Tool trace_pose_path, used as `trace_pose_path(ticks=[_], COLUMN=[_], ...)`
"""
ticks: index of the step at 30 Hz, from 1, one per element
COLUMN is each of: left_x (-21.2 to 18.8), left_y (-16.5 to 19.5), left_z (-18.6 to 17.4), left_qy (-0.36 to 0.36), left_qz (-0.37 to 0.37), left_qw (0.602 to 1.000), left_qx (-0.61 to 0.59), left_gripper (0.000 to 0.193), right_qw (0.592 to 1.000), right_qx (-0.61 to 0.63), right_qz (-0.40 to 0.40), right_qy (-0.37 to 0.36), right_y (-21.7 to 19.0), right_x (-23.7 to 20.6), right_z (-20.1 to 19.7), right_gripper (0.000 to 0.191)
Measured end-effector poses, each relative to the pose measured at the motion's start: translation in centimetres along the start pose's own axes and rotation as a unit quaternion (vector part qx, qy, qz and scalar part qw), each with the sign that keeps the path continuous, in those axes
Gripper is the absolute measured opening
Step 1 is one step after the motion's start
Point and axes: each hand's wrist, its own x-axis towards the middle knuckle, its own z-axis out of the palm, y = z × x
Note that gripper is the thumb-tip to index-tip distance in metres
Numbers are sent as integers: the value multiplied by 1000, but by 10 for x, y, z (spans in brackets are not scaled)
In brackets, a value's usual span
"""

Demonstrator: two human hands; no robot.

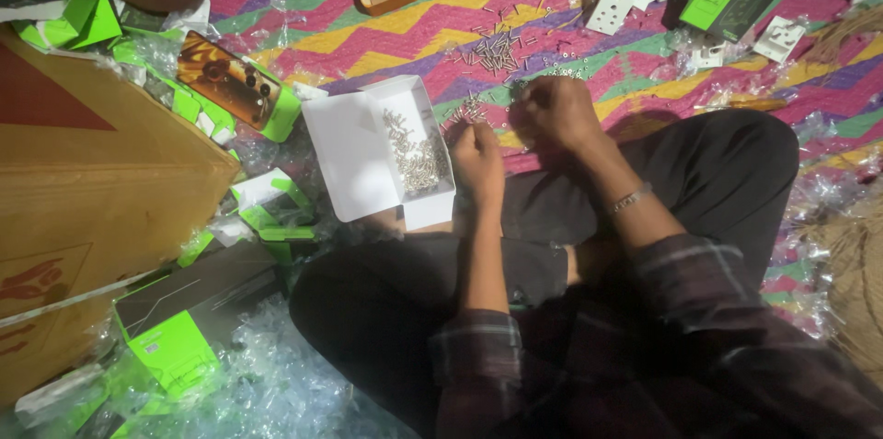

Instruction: The person sits on a floor mat and sorts small metal screws by hand, picking them one at a time from a pile on the mat and placing them into an open white box beside them. Other people nearby handle white electrical switch plates and wooden trays.

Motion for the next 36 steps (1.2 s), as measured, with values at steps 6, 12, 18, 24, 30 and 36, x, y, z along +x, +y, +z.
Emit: trace_pose_path(ticks=[6,12,18,24,30,36], left_x=[-1,0,-2,-1,1,0], left_y=[2,-13,-11,-11,-26,-29], left_z=[0,10,8,3,11,9], left_qy=[38,2,-17,53,102,93], left_qz=[124,117,114,141,151,142], left_qw=[975,984,984,970,966,966], left_qx=[179,131,136,188,186,196], left_gripper=[30,33,34,17,17,16], right_qw=[995,979,965,979,989,988], right_qx=[33,51,63,159,-57,-78], right_qz=[-86,-57,-20,27,-136,-119], right_qy=[-42,-188,-254,-126,-29,-62], right_y=[-20,-29,-21,-20,-39,-45], right_x=[-6,-6,-1,4,-4,-1], right_z=[-4,-6,-8,-4,20,32], right_gripper=[25,19,18,16,20,28])
